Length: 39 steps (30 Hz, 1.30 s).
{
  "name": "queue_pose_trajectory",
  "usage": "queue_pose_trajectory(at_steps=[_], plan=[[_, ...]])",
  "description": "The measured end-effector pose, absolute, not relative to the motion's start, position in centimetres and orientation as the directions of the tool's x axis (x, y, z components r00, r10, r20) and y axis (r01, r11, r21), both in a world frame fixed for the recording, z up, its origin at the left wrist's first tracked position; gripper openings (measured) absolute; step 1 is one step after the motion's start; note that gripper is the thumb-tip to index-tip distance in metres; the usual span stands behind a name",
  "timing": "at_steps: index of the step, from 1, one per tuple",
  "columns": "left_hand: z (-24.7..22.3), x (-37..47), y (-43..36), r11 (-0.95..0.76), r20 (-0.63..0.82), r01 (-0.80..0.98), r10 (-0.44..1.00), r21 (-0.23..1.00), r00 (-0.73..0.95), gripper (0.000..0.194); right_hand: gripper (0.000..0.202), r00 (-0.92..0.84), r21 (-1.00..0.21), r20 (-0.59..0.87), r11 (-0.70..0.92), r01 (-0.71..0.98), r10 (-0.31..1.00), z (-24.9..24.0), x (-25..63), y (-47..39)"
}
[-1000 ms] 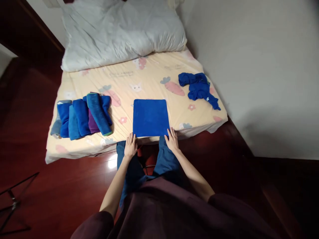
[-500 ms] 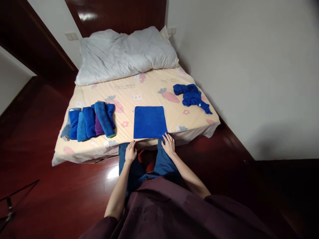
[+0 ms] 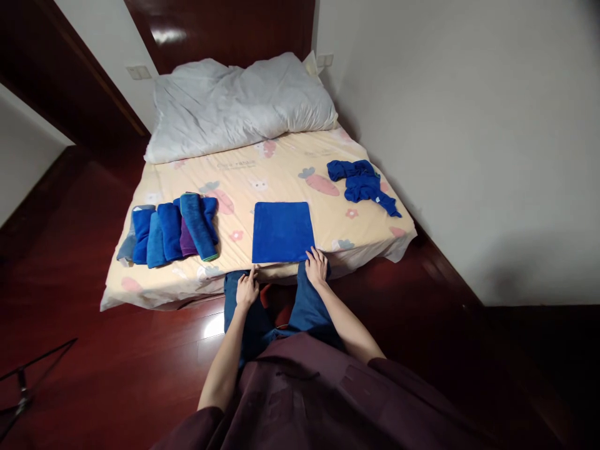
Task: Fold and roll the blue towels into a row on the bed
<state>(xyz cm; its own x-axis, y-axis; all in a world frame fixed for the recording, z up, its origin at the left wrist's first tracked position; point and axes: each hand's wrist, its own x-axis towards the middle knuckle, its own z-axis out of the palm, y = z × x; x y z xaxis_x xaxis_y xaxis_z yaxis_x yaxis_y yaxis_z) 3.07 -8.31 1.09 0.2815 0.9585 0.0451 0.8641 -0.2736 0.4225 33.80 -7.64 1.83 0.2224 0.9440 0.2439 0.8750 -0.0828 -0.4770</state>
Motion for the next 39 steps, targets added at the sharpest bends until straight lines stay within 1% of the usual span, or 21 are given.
queue_pose_trajectory(at_steps=[4, 7, 9, 10, 11, 13, 15, 17, 20, 23, 29, 31, 33, 36, 39], plan=[[1.3, 3.1, -8.1, -0.232, 0.040, 0.855, 0.970, 0.464, 0.241, 0.071, 0.041, 0.240, -0.500, 0.237, -0.094, 0.861, 0.941, 1.5, 34.3, -7.5], [1.6, 3.1, -7.6, -0.165, 0.048, 0.853, 0.986, 0.495, 0.163, 0.065, 0.040, 0.278, -0.528, 0.227, -0.122, 0.840, 0.933, 1.3, 34.7, -7.6], [2.1, 3.3, -7.0, -0.140, 0.093, 0.875, 0.990, 0.463, 0.109, 0.058, 0.040, 0.300, -0.540, 0.246, -0.126, 0.832, 0.922, 1.2, 34.9, -7.6], [2.4, 3.5, -6.6, -0.157, 0.124, 0.887, 0.986, 0.434, 0.113, 0.054, 0.040, 0.298, -0.541, 0.262, -0.116, 0.833, 0.918, 1.2, 35.0, -7.6], [2.7, 3.7, -6.1, -0.198, 0.153, 0.894, 0.977, 0.403, 0.147, 0.051, 0.041, 0.289, -0.540, 0.279, -0.099, 0.836, 0.916, 1.2, 35.0, -7.5], [3.3, 4.2, -4.7, -0.325, 0.182, 0.877, 0.944, 0.353, 0.277, 0.049, 0.043, 0.243, -0.526, 0.297, -0.054, 0.848, 0.923, 1.3, 35.1, -7.3], [3.7, 4.7, -3.2, -0.435, 0.176, 0.839, 0.900, 0.328, 0.398, 0.050, 0.045, 0.178, -0.505, 0.292, -0.007, 0.863, 0.940, 1.4, 35.2, -7.1], [4.0, 5.2, -1.9, -0.480, 0.145, 0.817, 0.877, 0.318, 0.459, 0.052, 0.047, 0.122, -0.488, 0.277, 0.030, 0.872, 0.953, 1.5, 35.2, -6.7], [4.2, 5.5, -0.6, -0.489, 0.078, 0.818, 0.868, 0.302, 0.490, 0.053, 0.044, 0.083, -0.496, 0.258, 0.058, 0.866, 0.963, 1.5, 35.4, -6.2], [4.2, 5.5, -0.1, -0.495, 0.057, 0.821, 0.864, 0.285, 0.500, 0.047, 0.043, 0.092, -0.550, 0.264, 0.072, 0.832, 0.960, 1.2, 35.7, -5.9], [5.0, 5.4, 1.1, -0.473, 0.079, 0.840, 0.879, 0.266, 0.470, 0.035, 0.042, 0.262, -0.670, 0.319, 0.021, 0.742, 0.911, 0.7, 36.3, -5.7], [5.3, 5.0, 1.2, -0.492, 0.096, 0.819, 0.868, 0.294, 0.487, 0.033, 0.040, 0.294, -0.690, 0.338, 0.024, 0.723, 0.894, 0.6, 36.7, -5.9], [5.3, 4.3, 0.9, -0.521, 0.145, 0.772, 0.850, 0.364, 0.506, 0.031, 0.038, 0.289, -0.699, 0.350, 0.043, 0.714, 0.891, 0.5, 37.1, -6.4], [4.7, 2.8, -0.3, -0.542, 0.225, 0.673, 0.834, 0.502, 0.504, 0.028, 0.035, 0.219, -0.699, 0.346, 0.094, 0.709, 0.912, 0.5, 37.4, -7.1], [3.9, 1.9, -1.4, -0.500, 0.257, 0.601, 0.857, 0.624, 0.446, 0.030, 0.038, 0.149, -0.708, 0.335, 0.144, 0.692, 0.930, 0.5, 37.3, -7.2]])
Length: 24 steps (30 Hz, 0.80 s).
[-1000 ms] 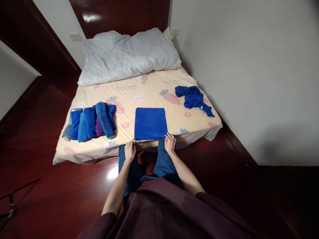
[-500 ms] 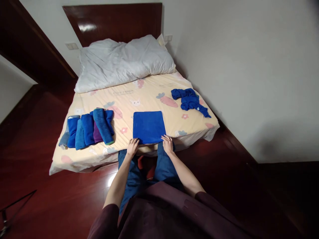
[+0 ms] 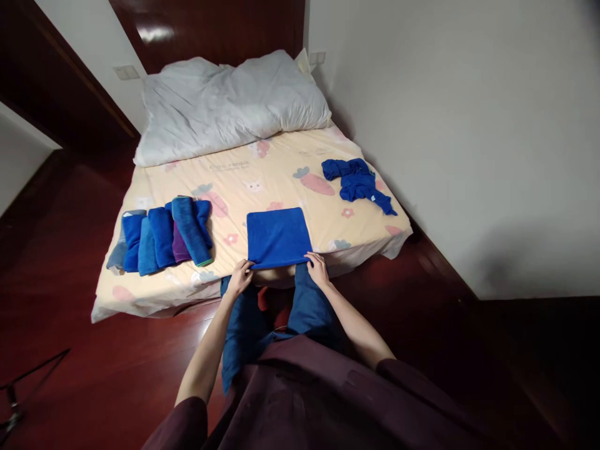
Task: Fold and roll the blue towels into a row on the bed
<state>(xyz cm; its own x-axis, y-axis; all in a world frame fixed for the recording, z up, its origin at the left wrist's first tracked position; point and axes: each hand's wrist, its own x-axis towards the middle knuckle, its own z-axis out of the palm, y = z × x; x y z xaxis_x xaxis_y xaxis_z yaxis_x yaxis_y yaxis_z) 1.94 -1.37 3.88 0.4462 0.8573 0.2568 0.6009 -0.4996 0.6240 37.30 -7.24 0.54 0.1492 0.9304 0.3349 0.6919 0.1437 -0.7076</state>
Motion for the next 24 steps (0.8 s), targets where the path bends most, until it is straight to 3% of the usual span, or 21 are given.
queue_pose_trajectory(at_steps=[5, 8, 12, 17, 24], plan=[[2.7, 2.6, -0.6, -0.433, 0.252, 0.509, 0.887, 0.744, 0.386, 0.026, 0.047, 0.198, -0.801, 0.304, 0.138, 0.582, 0.932, 0.4, 37.0, -6.4], [2.6, 3.5, 0.5, -0.375, 0.222, 0.457, 0.909, 0.806, 0.354, 0.020, 0.042, 0.286, -0.872, 0.266, 0.104, 0.479, 0.921, 0.2, 37.3, -6.0], [2.7, 4.1, 1.1, -0.191, 0.105, 0.446, 0.972, 0.874, 0.211, 0.028, 0.031, 0.405, -0.932, 0.185, 0.029, 0.362, 0.896, 0.1, 37.7, -5.4], [2.6, 3.8, 1.2, -0.098, 0.075, 0.503, 0.995, 0.859, 0.065, 0.033, 0.045, 0.451, -0.904, 0.101, -0.107, 0.414, 0.887, -0.2, 38.3, -4.3], [2.7, 3.9, 3.3, -0.004, 0.008, 0.559, 1.000, 0.829, -0.005, 0.031, 0.043, 0.401, -0.861, 0.070, -0.147, 0.486, 0.914, 0.0, 39.1, -2.2]])
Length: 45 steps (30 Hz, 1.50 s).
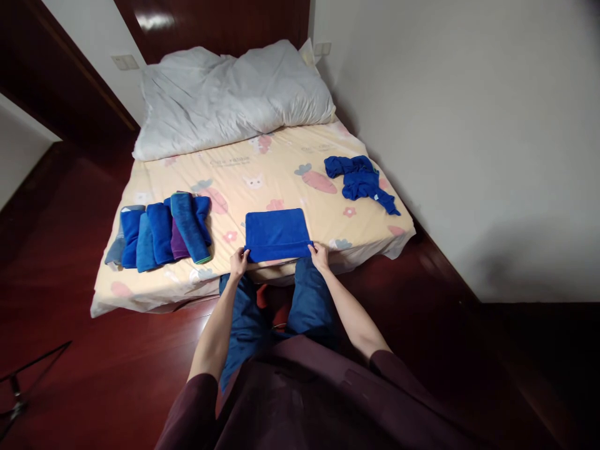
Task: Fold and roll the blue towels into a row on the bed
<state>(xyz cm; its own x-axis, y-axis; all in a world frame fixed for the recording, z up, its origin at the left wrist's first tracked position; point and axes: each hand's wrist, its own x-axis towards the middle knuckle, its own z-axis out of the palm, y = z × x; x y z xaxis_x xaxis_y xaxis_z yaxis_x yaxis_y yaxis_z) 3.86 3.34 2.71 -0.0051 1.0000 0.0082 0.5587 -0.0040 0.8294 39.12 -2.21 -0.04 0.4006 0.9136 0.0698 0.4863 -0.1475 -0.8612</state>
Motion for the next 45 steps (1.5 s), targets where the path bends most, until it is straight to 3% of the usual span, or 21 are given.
queue_pose_trajectory(at_steps=[16, 37, 39, 41, 43, 45], plan=[[1.8, 2.9, 3.8, 0.184, -0.155, 0.632, 0.983, 0.753, -0.101, 0.029, 0.032, 0.503, -0.774, -0.058, -0.358, 0.523, 0.862, -0.3, 39.7, -0.4], [2.0, 4.4, 2.3, 0.054, 0.037, 0.641, 0.991, 0.766, -0.127, 0.027, 0.016, 0.583, -0.744, -0.006, -0.393, 0.540, 0.812, 1.8, 38.7, -0.5], [2.8, 4.1, 1.5, -0.053, 0.136, 0.669, 0.988, 0.741, -0.072, 0.037, 0.033, 0.572, -0.759, 0.072, -0.327, 0.562, 0.817, 2.6, 38.8, -1.4], [3.5, 3.6, 0.7, -0.204, 0.225, 0.702, 0.972, 0.682, 0.064, 0.044, 0.042, 0.489, -0.759, 0.226, -0.163, 0.631, 0.842, 3.5, 38.9, -2.7], [4.1, 3.2, 0.1, -0.349, 0.249, 0.709, 0.937, 0.613, 0.246, 0.049, 0.044, 0.319, -0.707, 0.366, 0.038, 0.707, 0.874, 4.2, 39.0, -4.2], [4.3, 3.1, -0.2, -0.470, 0.236, 0.693, 0.880, 0.547, 0.411, 0.056, 0.046, 0.115, -0.629, 0.399, 0.180, 0.756, 0.910, 4.6, 38.7, -5.4]])
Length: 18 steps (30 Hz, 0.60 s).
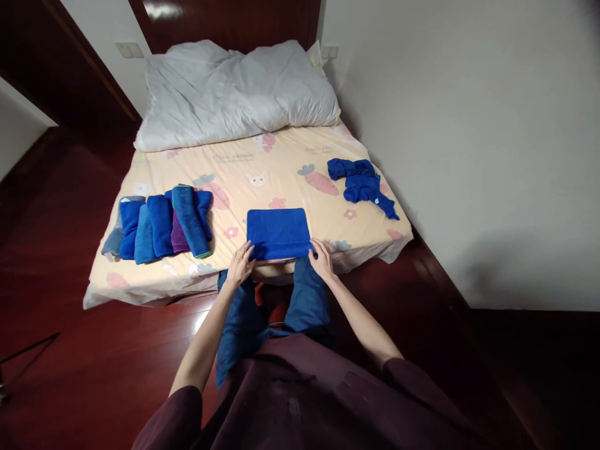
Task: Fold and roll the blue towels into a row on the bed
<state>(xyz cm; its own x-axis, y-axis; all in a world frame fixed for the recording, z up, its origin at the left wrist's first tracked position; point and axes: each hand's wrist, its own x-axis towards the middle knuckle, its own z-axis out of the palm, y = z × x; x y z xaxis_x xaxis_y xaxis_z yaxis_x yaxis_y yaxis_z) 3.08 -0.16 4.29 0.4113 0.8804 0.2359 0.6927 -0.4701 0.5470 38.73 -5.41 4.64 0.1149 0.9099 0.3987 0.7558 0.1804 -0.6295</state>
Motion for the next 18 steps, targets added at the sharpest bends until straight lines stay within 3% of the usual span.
queue_pose_trajectory(at_steps=[4, 9, 18], plan=[[3.2, 4.0, 0.3, -0.508, 0.157, 0.701, 0.849, 0.500, 0.504, 0.069, 0.056, -0.143, -0.502, 0.283, 0.274, 0.820, 0.948, 3.7, 37.8, -6.0], [1.4, 5.5, 1.0, -0.425, 0.109, 0.767, 0.897, 0.480, 0.429, 0.072, 0.056, -0.033, -0.468, 0.206, 0.128, 0.874, 0.978, 1.3, 36.8, -5.0], [1.6, 5.3, 2.9, -0.430, 0.086, 0.743, 0.887, 0.513, 0.454, 0.061, 0.054, 0.003, -0.466, 0.160, 0.073, 0.882, 0.987, 1.8, 36.6, -3.5]])
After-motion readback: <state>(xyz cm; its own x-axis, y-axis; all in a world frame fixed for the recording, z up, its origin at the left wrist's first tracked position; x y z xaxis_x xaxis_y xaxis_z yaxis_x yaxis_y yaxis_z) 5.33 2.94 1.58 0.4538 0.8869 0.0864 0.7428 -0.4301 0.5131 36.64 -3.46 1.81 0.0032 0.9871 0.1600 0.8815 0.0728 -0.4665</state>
